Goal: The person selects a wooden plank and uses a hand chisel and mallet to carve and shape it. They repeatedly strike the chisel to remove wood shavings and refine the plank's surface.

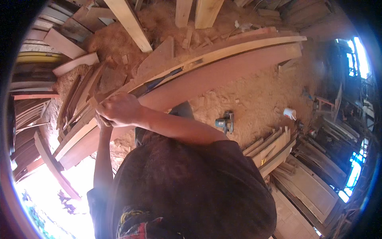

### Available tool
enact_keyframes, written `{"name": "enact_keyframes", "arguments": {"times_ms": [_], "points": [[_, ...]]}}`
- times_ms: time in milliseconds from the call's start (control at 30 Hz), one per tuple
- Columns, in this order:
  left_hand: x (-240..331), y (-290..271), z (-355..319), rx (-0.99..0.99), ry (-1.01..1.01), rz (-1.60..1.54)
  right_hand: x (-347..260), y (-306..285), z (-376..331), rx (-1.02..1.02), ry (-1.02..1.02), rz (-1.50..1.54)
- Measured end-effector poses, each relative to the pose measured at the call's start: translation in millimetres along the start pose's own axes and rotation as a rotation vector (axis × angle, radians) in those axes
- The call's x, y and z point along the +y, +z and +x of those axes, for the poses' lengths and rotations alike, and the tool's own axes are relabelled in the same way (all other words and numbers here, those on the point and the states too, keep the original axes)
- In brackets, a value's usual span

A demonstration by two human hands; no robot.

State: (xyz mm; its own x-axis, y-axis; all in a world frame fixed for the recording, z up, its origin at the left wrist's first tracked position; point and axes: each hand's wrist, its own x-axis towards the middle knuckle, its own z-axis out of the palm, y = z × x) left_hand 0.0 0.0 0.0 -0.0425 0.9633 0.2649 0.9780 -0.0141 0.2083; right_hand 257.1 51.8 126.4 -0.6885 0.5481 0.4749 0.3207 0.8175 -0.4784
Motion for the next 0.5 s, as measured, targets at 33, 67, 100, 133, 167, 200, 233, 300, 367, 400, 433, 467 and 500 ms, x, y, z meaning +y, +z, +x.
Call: {"name": "enact_keyframes", "arguments": {"times_ms": [33, 67, 100, 133, 167, 200, 233, 300, 367, 400, 433, 467, 500], "points": [[2.0, 2.1, 1.8, 0.006, 0.028, -0.007, 1.9, -9.2, -2.1, 0.052, 0.001, 0.056], [4.5, 5.7, 4.5, 0.011, 0.056, -0.015, 4.8, -20.8, -5.6, 0.105, 0.004, 0.111], [59.8, 12.5, -41.2, -0.087, 0.059, -0.053, -15.9, -60.3, -78.7, 0.001, 0.216, 0.236], [122.5, -5.4, -83.6, -0.196, 0.057, -0.074, -2.5, -106.2, -86.5, 0.089, 0.071, 0.115], [138.4, -11.9, -82.4, -0.205, 0.055, -0.072, 11.4, -151.3, -92.9, 0.199, -0.061, -0.029], [140.8, -9.7, -82.1, -0.202, 0.022, -0.070, 26.2, -197.5, -99.4, 0.326, -0.164, -0.182], [144.2, -3.5, -81.1, -0.202, -0.006, -0.082, 32.7, -229.9, -101.4, 0.392, -0.084, -0.225], [145.3, -0.4, -78.5, -0.214, -0.012, -0.082, 45.6, -277.5, -108.4, 0.587, 0.190, 0.079], [145.4, -0.6, -74.2, -0.220, 0.018, -0.085, 55.0, -279.4, -114.4, 0.685, 0.426, 0.409], [145.4, -3.4, -73.7, -0.237, 0.015, -0.073, 61.6, -272.8, -123.2, 0.674, 0.473, 0.405], [144.1, -6.2, -73.6, -0.252, 0.008, -0.060, 74.7, -266.8, -131.0, 0.718, 0.484, 0.426], [143.0, -8.4, -74.3, -0.267, 0.000, -0.046, 85.6, -261.0, -140.2, 0.764, 0.501, 0.447], [142.4, -10.3, -76.1, -0.241, 0.013, -0.038, 97.1, -255.6, -148.1, 0.808, 0.515, 0.469]]}}
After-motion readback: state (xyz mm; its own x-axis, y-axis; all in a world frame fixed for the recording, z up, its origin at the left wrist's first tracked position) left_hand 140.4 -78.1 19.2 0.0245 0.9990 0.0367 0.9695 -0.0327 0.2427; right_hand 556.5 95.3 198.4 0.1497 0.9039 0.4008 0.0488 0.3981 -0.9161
